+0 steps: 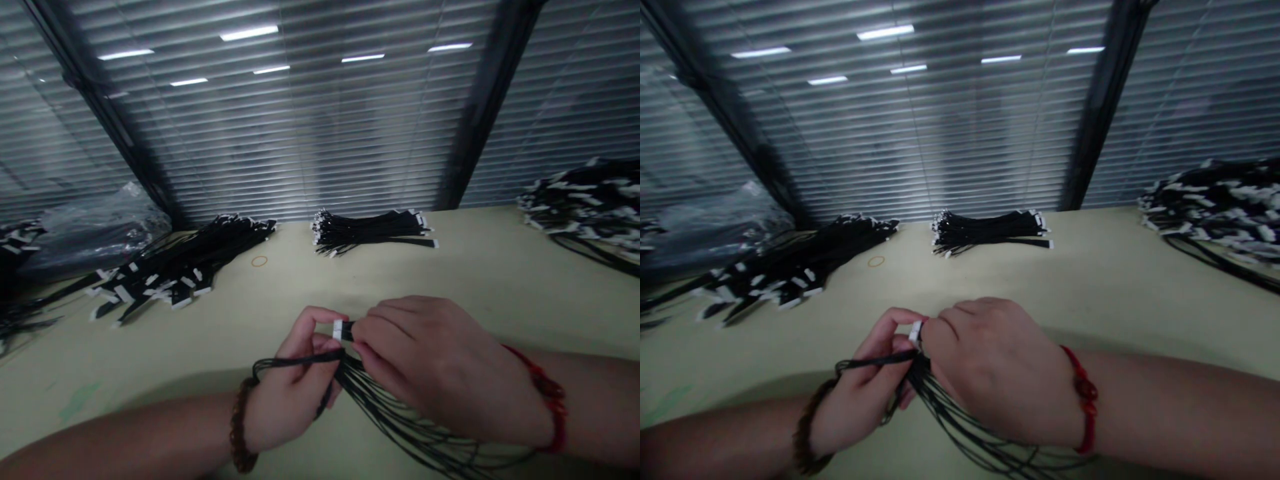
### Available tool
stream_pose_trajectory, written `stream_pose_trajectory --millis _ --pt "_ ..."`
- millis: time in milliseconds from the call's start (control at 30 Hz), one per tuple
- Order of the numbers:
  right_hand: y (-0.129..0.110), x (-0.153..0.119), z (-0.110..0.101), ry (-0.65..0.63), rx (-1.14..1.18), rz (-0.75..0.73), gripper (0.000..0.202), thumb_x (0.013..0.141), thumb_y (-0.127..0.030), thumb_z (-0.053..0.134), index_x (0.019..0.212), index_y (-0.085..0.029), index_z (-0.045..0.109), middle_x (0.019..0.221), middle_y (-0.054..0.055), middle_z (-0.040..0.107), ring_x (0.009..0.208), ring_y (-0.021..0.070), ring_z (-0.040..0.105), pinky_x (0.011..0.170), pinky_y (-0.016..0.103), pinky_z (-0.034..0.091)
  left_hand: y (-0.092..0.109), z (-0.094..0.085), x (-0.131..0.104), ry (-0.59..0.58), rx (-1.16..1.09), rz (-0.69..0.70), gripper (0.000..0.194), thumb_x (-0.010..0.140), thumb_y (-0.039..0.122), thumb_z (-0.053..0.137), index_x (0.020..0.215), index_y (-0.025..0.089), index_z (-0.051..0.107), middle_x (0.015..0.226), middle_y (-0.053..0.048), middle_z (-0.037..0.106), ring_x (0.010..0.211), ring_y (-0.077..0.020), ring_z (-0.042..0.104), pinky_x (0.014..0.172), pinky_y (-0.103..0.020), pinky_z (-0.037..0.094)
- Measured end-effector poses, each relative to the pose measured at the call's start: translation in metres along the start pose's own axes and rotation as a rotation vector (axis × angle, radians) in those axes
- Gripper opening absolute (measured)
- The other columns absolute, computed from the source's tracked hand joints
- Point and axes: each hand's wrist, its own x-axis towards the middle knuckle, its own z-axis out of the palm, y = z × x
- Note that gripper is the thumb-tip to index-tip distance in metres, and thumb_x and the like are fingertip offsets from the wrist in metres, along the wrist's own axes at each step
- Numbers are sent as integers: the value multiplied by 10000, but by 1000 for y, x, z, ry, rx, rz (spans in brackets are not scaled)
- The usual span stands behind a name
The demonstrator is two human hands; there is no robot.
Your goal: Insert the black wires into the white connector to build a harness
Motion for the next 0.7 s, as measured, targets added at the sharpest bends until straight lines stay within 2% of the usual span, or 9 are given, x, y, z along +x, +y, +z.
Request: stream_pose_trajectory --millis 167,333,700 --pt "3 -1 2 0 -99 -20 99 829 -163 506 740 -182 467 659 -10 491 603 158 439 602 309 278 2 2 2 28 2 -25 243 883 363 472 1021 175 400 585 77 457 392 -21 385 366 -111 277" --pt "1 -2 4 12 -102 -49 132 791 -131 555 735 -176 444 656 -7 474 595 159 420 586 310 274 1 3 1 21 -3 -18 245 886 359 466 1030 174 396 560 87 432 396 -23 377 371 -109 275" --pt "-3 -1 9 -14 -77 -65 110 798 -137 562 779 -164 457 690 3 498 614 166 436 595 315 282 -3 1 1 4 -7 5 227 893 361 461 1016 177 411 540 91 418 393 -23 365 367 -106 265"
